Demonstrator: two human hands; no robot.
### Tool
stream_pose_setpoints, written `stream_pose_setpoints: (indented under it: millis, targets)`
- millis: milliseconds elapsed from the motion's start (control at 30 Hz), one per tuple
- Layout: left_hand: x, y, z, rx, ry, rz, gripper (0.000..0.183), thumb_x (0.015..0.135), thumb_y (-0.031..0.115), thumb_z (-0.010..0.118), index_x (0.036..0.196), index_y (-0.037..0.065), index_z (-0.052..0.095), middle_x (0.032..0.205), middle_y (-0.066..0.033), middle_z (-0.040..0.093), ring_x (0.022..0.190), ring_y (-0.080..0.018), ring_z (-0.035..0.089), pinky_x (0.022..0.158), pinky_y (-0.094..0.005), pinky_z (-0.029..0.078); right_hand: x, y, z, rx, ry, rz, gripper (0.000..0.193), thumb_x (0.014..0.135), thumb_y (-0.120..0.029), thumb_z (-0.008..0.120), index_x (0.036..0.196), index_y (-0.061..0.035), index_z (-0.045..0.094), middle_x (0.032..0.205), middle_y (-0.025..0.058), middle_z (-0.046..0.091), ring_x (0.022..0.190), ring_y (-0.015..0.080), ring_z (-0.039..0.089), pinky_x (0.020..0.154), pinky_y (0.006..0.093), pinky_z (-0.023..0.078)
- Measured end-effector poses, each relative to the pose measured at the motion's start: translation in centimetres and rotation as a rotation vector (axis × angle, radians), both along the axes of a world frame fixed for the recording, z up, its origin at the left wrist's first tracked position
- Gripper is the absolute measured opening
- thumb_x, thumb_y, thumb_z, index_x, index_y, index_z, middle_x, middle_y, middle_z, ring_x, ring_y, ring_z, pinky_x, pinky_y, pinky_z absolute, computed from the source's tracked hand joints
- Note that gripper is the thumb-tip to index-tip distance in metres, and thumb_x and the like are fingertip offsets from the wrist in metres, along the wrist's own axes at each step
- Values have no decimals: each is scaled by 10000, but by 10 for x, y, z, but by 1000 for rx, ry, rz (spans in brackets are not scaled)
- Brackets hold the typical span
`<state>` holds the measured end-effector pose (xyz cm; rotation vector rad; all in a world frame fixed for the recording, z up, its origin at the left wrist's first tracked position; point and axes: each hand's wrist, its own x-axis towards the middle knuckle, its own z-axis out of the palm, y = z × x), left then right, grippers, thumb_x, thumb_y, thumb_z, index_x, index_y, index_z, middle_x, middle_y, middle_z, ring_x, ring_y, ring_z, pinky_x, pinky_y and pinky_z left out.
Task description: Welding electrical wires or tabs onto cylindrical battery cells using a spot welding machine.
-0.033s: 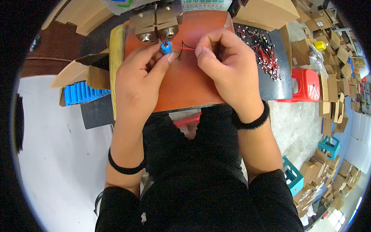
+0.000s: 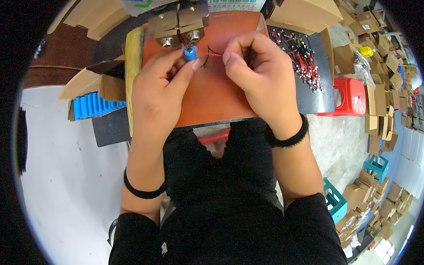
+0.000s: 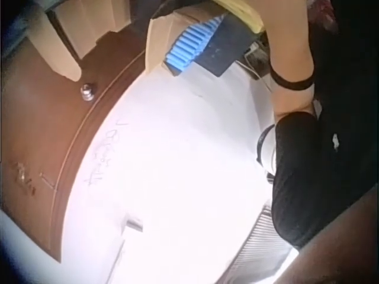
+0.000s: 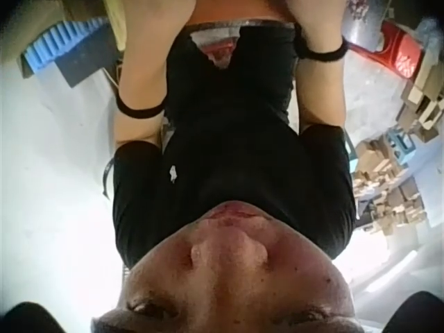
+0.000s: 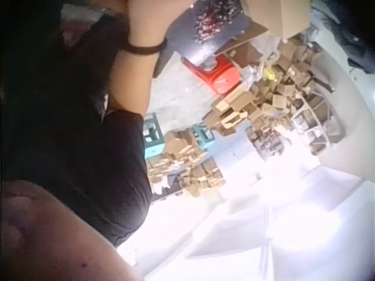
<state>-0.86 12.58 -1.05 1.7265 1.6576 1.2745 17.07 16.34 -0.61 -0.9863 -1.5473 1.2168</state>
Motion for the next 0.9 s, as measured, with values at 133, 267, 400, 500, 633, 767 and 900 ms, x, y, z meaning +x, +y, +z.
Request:
stream_pose_setpoints:
  millis: [133, 267, 400, 500, 633, 767, 900]
  targets:
    - [-3, 2, 0, 19, 129, 3, 211, 838, 118, 697, 1003, -12, 678, 872, -174, 648, 760, -345, 621, 673, -405, 483, -1, 0, 1, -1, 13, 9, 38, 896, -16, 589, 932, -5, 590, 923, -3, 587, 831, 66, 519, 757, 206, 407]
    - [-4, 3, -9, 39, -28, -2, 245, 824, 133, 732, 1010, -19, 681, 810, -124, 614, 718, -236, 581, 653, -346, 467, -3, -2, 2, -20, 43, -2, 30, 904, -24, 584, 931, -15, 594, 912, -9, 582, 817, 62, 511, 741, 201, 397]
    - [-12, -6, 1, 34, 29, -182, 278, 806, 110, 771, 1043, -15, 693, 838, -84, 630, 713, -146, 576, 649, -267, 469, 3, -5, 6, 33, 48, -14, 44, 895, -84, 557, 893, -40, 562, 831, -11, 530, 772, 76, 478, 694, 223, 383]
    - [-26, -40, 14, 92, -22, -140, 209, 805, 117, 765, 975, 14, 702, 836, -90, 672, 760, -200, 638, 701, -318, 509, 38, -17, 14, -22, 155, 59, 51, 890, -89, 546, 877, -41, 531, 849, 20, 508, 755, 111, 467, 678, 245, 389]
    - [-131, -72, 20, 254, 537, 186, 193, 788, 112, 772, 970, 96, 710, 807, -58, 668, 774, -228, 637, 742, -386, 498, 106, -50, 20, 5, 167, -16, 69, 892, -94, 529, 850, -43, 508, 838, 43, 495, 741, 125, 471, 671, 251, 391]
    - [-157, -71, 20, 36, 1135, 156, 203, 773, 162, 760, 957, 103, 697, 1027, -65, 636, 977, -232, 584, 878, -427, 417, 172, -79, -19, -170, -136, -168, 32, 870, -65, 483, 841, -75, 492, 809, 10, 458, 719, 100, 420, 648, 238, 361]
    - [-159, -60, 6, -65, 1268, 72, 208, 785, 186, 722, 976, 107, 697, 1164, -76, 593, 1112, -238, 530, 968, -470, 363, 224, -108, -93, -399, -273, -186, 64, 914, -98, 532, 860, -65, 534, 751, -40, 500, 660, 55, 461, 585, 206, 372]
